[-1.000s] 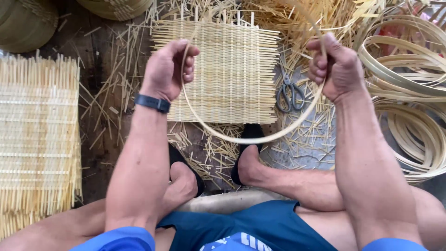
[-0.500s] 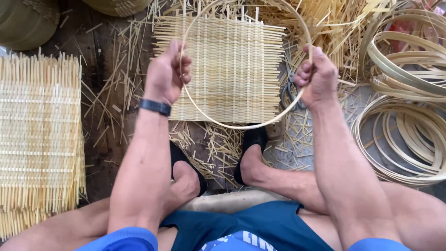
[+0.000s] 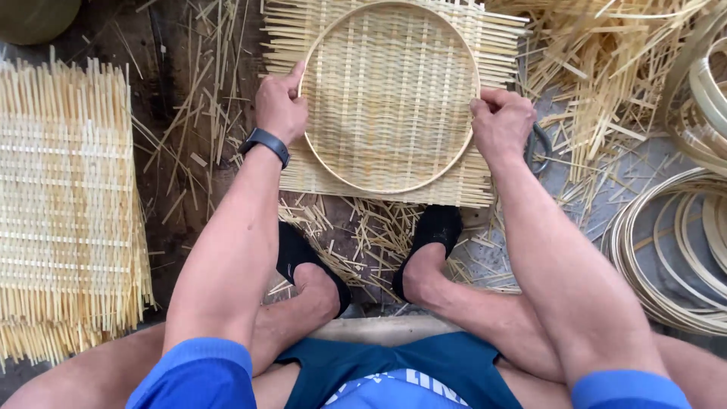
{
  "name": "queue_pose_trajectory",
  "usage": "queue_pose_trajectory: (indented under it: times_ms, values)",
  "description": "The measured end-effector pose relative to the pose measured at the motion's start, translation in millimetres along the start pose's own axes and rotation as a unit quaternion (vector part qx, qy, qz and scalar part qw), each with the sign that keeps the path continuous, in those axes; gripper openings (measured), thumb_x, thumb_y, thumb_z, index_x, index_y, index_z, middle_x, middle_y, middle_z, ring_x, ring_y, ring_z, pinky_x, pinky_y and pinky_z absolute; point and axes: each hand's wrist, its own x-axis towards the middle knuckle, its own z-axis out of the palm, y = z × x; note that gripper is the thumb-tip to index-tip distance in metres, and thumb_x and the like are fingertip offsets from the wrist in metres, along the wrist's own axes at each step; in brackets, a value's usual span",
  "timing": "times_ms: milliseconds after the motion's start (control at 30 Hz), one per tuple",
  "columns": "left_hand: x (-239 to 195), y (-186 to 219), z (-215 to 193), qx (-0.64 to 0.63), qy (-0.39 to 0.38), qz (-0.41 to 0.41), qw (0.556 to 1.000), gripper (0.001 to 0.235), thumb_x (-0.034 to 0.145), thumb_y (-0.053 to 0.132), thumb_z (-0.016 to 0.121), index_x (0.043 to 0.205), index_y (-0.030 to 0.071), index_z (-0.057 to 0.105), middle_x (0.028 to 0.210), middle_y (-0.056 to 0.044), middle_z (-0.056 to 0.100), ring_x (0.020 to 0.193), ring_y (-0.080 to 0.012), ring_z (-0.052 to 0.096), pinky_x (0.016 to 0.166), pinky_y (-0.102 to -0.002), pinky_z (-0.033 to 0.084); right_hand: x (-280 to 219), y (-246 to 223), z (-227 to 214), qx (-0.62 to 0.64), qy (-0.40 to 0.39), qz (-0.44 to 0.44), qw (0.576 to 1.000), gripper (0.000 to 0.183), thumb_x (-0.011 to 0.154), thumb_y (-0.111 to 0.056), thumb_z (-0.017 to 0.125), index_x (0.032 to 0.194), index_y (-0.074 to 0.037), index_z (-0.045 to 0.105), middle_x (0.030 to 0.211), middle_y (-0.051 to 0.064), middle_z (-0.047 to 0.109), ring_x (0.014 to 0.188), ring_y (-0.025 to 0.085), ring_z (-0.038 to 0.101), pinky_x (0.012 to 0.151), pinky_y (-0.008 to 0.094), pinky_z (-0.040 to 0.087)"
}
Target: The person sits on the floor of a bamboo workshop and assembles round woven bamboo sieves. They lay a woven bamboo mat over a round wooden form, cut off the excess protruding strips with scissors, bend a thin bamboo rim hoop around the edge, press the rim down over the trimmed mat, and set the finished sieve aside with stacks of completed ones.
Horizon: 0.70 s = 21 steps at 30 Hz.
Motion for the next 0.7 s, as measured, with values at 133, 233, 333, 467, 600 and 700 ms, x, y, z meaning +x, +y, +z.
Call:
queue_pose_trajectory:
  times_ms: [133, 233, 333, 467, 600, 700]
  values:
    - [-11.9, 28.3, -19.7, 0.012, -0.054, -0.069, 0.996, 0.061, 0.092, 0.001, 0.067, 0.144, 0.031, 0.062, 0.098, -0.013, 0.068, 0.094, -0.0288, 0.067, 0.100, -0.041, 0.049, 0.2, -15.7, -6.9, 0.018, -0.036, 0.090, 0.995, 0.019, 0.083, -0.013, 0.081, 0.100, -0.005, 0.081, 0.085, 0.011, 0.078, 0.076, 0.018, 0.073, 0.076, 0.031, 0.058]
    - [-12.1, 40.1, -30.1, 0.042, -0.060, -0.078, 0.994, 0.060, 0.092, 0.004, 0.069, 0.144, 0.032, 0.059, 0.102, -0.015, 0.065, 0.093, -0.0312, 0.065, 0.086, -0.043, 0.053, 8.5, -25.7, -10.5, 0.033, -0.049, 0.165, 0.985, 0.019, 0.081, -0.015, 0.080, 0.098, -0.007, 0.081, 0.084, 0.010, 0.078, 0.076, 0.019, 0.074, 0.077, 0.031, 0.059]
    - [-15.6, 23.5, -25.3, 0.058, -0.035, -0.021, 0.997, 0.062, 0.087, 0.002, 0.071, 0.142, 0.031, 0.062, 0.099, -0.016, 0.068, 0.091, -0.0315, 0.065, 0.085, -0.044, 0.053, 2.8, -28.1, -12.8, 0.025, -0.053, 0.202, 0.978, 0.019, 0.078, -0.017, 0.082, 0.095, -0.009, 0.082, 0.083, 0.010, 0.078, 0.077, 0.020, 0.074, 0.077, 0.032, 0.058]
    - [0.2, 16.5, -23.4, -0.005, -0.043, -0.078, 0.996, 0.055, 0.084, 0.005, 0.079, 0.132, 0.029, 0.072, 0.088, -0.013, 0.073, 0.074, -0.0253, 0.069, 0.076, -0.038, 0.056, 2.4, -2.5, 0.9, 0.010, -0.031, 0.143, 0.989, 0.021, 0.075, -0.021, 0.086, 0.092, -0.009, 0.082, 0.083, 0.013, 0.078, 0.078, 0.024, 0.075, 0.082, 0.035, 0.058]
    - [6.3, -1.5, -15.9, -0.122, 0.001, -0.143, 0.982, 0.049, 0.070, 0.004, 0.087, 0.116, 0.016, 0.078, 0.083, -0.004, 0.079, 0.072, -0.0154, 0.074, 0.069, -0.031, 0.062, 2.9, 11.0, 11.8, -0.045, -0.008, 0.057, 0.997, 0.019, 0.075, -0.019, 0.089, 0.090, -0.008, 0.084, 0.088, 0.018, 0.075, 0.082, 0.031, 0.073, 0.080, 0.038, 0.057]
    - [2.6, 1.1, -20.2, -0.109, 0.029, -0.129, 0.985, 0.034, 0.066, 0.006, 0.094, 0.095, 0.002, 0.077, 0.084, -0.007, 0.079, 0.073, -0.0137, 0.074, 0.069, -0.029, 0.062, 0.4, -1.3, 6.7, -0.005, -0.008, 0.107, 0.994, 0.018, 0.078, -0.020, 0.085, 0.094, -0.012, 0.083, 0.089, 0.014, 0.078, 0.082, 0.026, 0.075, 0.084, 0.036, 0.058]
